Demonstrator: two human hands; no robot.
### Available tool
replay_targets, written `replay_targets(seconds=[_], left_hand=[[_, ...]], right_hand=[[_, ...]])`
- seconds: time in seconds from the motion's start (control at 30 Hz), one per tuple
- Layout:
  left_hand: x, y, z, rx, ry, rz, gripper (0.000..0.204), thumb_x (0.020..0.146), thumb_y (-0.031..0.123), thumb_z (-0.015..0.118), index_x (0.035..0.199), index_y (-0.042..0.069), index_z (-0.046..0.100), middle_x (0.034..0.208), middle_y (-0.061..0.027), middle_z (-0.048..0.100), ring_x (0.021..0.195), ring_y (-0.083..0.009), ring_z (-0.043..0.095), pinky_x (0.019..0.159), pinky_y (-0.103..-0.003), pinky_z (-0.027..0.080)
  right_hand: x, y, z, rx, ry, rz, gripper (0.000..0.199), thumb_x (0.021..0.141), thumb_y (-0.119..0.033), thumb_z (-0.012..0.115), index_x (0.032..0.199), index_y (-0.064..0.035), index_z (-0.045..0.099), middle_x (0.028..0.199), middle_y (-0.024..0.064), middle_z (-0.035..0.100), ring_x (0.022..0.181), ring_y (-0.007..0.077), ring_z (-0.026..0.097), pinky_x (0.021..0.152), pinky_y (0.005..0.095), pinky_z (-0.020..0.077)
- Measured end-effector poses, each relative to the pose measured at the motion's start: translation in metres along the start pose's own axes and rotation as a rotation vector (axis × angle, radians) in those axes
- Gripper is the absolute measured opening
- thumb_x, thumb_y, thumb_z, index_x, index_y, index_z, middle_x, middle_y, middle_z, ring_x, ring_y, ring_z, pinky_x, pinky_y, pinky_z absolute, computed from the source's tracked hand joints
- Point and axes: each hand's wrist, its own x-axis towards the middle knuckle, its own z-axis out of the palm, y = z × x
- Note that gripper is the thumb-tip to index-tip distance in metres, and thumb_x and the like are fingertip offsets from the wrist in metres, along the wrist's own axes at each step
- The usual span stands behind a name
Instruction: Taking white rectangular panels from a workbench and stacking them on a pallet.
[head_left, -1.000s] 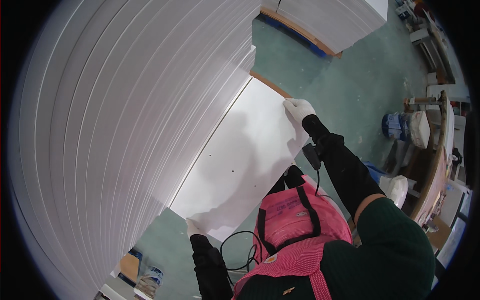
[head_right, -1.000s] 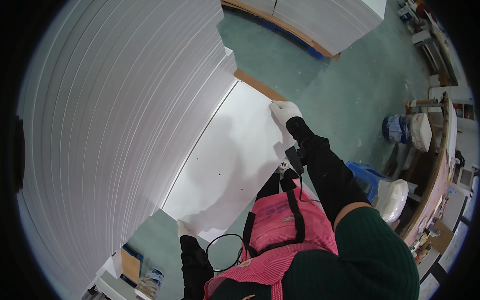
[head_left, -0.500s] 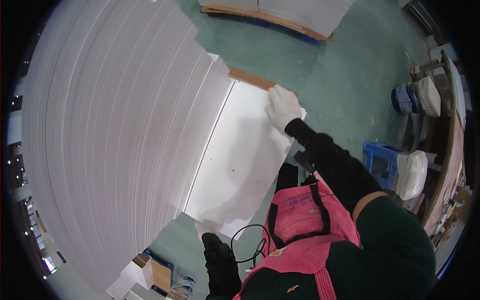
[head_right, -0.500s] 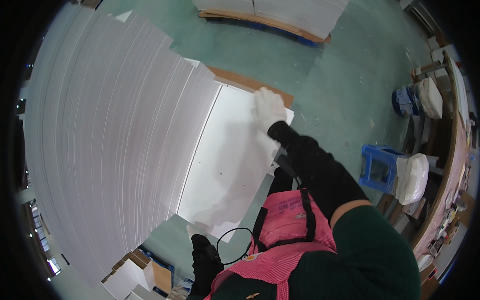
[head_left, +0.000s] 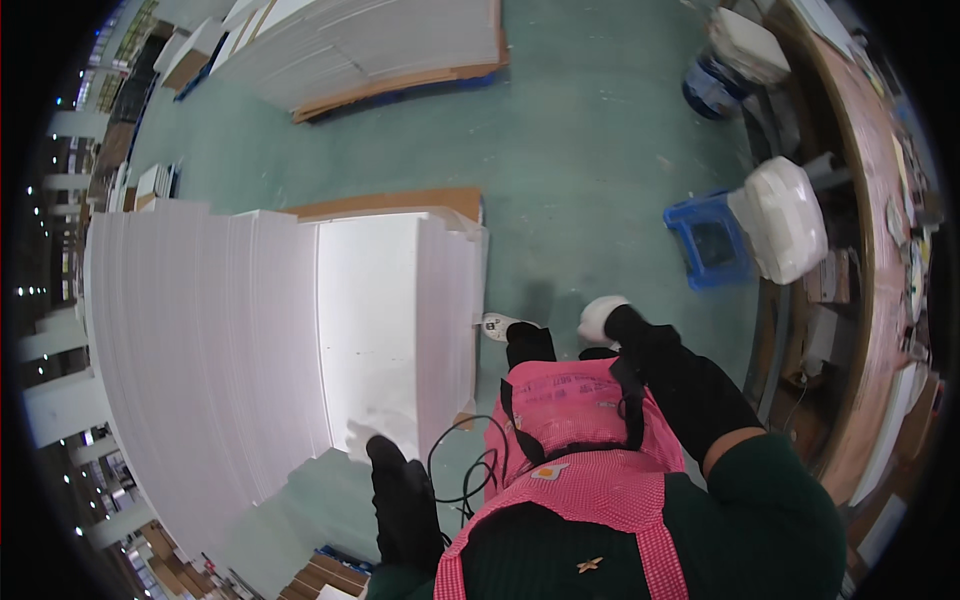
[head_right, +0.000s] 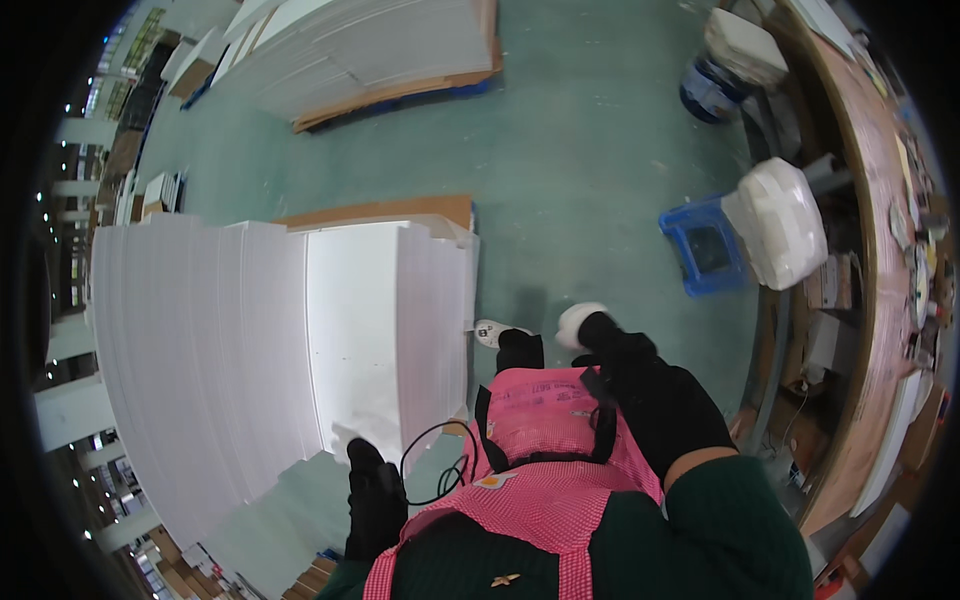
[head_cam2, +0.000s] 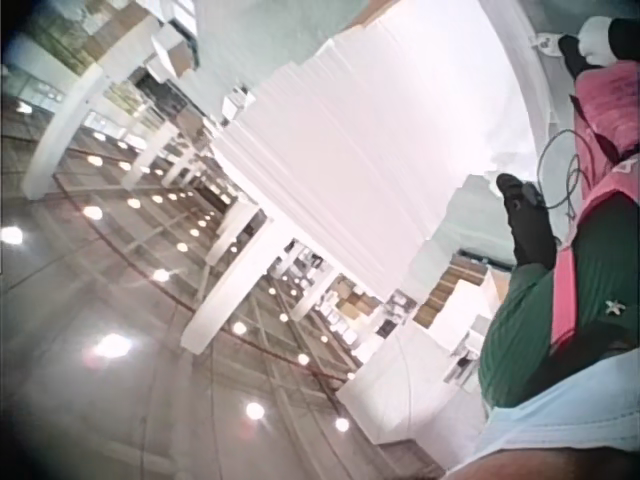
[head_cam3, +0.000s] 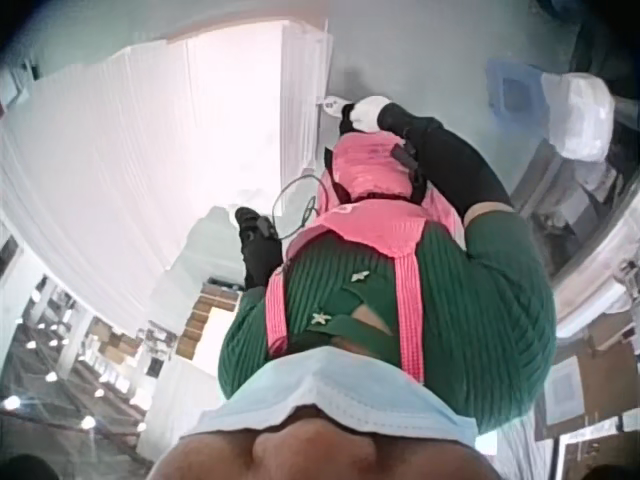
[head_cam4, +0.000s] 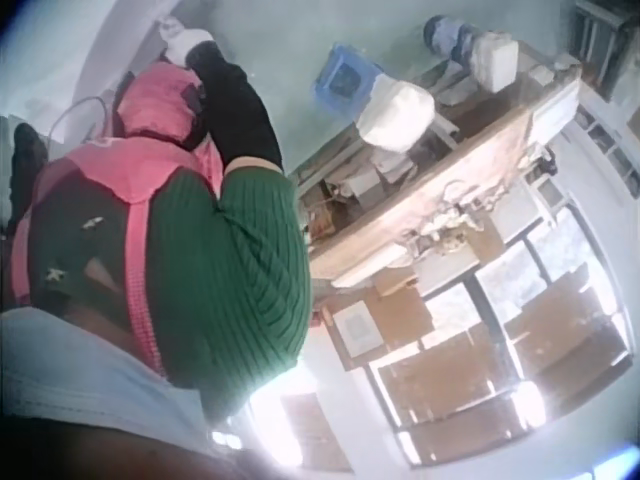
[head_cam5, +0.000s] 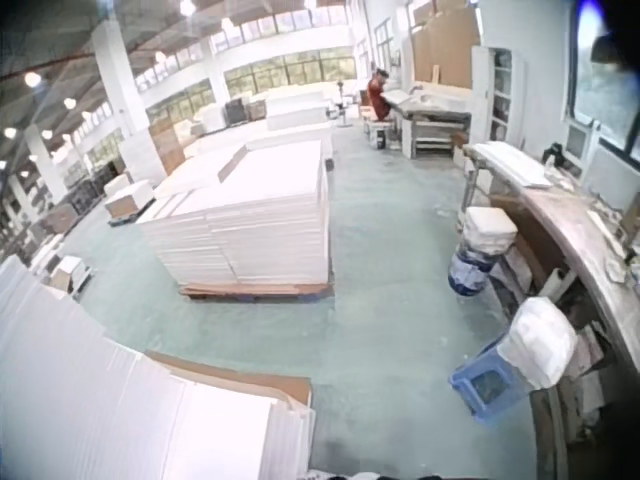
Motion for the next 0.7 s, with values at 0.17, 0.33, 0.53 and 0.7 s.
replay_targets(seconds=[0.17,0.33,0.53,0.7], left_hand=[[-0.243,0.112,-0.007,-0.348,-0.001,0.733,0.060,0.094,0.044,0.043,0.134,0.000,0.047,0.146,-0.0300,0.031,0.135,-0.0403,0.033,0.110,-0.043,0.030],[-0.343,0.142,-0.029,-0.162,-0.170,1.281,0.053,0.096,0.040,0.043,0.122,-0.003,0.057,0.137,-0.0278,0.045,0.130,-0.0389,0.040,0.109,-0.040,0.031],[-0.549,0.148,-0.012,-0.330,-1.004,1.514,0.053,0.097,0.042,0.044,0.101,-0.007,0.065,0.104,-0.0161,0.068,0.097,-0.0260,0.064,0.091,-0.035,0.046],[-0.746,0.135,0.008,-0.089,-1.562,1.394,0.056,0.097,0.043,0.047,0.097,-0.011,0.062,0.050,-0.0103,0.054,0.042,-0.0219,0.055,0.048,-0.034,0.049]], right_hand=[[-0.149,0.188,0.085,0.528,0.634,0.512,0.043,0.088,-0.038,0.045,0.093,-0.0028,0.070,0.102,0.0212,0.066,0.098,0.0380,0.062,0.088,0.0470,0.0482],[-0.223,0.176,0.187,1.023,0.754,0.449,0.042,0.089,-0.041,0.050,0.082,-0.0047,0.069,0.074,0.0112,0.067,0.068,0.0249,0.066,0.067,0.0389,0.0511],[-0.351,0.166,0.289,1.494,0.777,0.515,0.032,0.091,-0.037,0.055,0.089,-0.0060,0.066,0.074,0.0036,0.066,0.068,0.0170,0.064,0.059,0.0337,0.0503],[-0.422,0.214,0.377,2.055,0.859,0.714,0.034,0.091,-0.037,0.056,0.103,-0.0079,0.069,0.086,0.0041,0.068,0.070,0.0138,0.062,0.065,0.0266,0.0513]])
